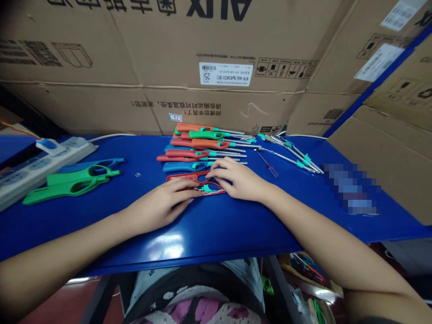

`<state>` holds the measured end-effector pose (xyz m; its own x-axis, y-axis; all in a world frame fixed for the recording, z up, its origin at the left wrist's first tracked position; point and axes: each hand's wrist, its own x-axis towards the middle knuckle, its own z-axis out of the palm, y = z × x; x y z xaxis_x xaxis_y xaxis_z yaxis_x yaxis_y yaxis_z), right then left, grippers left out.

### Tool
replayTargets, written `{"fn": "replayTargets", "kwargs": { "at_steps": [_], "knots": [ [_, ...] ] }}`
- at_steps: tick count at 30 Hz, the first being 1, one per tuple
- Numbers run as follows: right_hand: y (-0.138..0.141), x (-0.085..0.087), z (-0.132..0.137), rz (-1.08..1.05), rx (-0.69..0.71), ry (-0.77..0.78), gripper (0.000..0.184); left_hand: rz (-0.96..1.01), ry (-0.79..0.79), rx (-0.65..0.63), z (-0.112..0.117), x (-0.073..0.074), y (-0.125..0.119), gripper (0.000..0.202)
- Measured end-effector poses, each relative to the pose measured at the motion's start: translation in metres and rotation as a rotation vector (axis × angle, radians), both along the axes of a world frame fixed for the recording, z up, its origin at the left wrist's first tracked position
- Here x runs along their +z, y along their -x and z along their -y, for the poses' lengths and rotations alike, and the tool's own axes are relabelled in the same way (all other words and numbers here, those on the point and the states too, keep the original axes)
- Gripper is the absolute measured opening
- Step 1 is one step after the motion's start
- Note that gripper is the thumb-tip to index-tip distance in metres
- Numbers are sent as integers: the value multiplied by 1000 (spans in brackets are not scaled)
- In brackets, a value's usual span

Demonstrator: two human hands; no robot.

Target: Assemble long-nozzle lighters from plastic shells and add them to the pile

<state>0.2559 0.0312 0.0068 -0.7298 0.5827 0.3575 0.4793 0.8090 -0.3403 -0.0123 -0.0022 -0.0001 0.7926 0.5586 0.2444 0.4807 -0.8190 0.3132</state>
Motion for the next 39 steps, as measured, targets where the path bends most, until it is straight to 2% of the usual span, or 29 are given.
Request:
{"fn": "replayTargets", "kwargs": {
  "at_steps": [3,6,8,10,12,14,16,18,20,24,26,31,39],
  "knots": [
    [0,-7,-5,58,-70,-41,28,23,21,-23,-1,-3,1,39],
    [-2,-8,-8,35,-95,4,9,52,21,-30,0,0,1,33],
    [-4,-6,-9,13,-85,23,4,82,-21,-11,0,6,2,29],
    [-4,-3,-8,-34,-100,63,7,101,-115,28,-2,12,4,29],
    [-3,0,-7,-146,-159,160,11,98,-223,67,-5,17,7,32],
    [-1,2,-6,-283,-214,336,17,84,-302,96,-10,18,10,35],
    [1,2,-5,-380,-218,532,22,79,-327,103,-15,17,13,35],
    [2,2,-3,-404,-178,644,23,80,-298,85,-17,15,15,33],
    [2,1,-1,-356,-124,597,25,87,-236,64,-18,13,15,32],
    [1,2,3,-144,-2,274,35,77,-108,50,-15,16,14,33],
    [-1,4,4,-80,48,191,41,49,-37,55,-13,19,14,32],
    [-2,10,4,3,101,175,37,-36,28,61,-11,24,13,25],
    [0,7,4,27,123,175,31,-78,29,47,-13,19,13,24]
  ]
}}
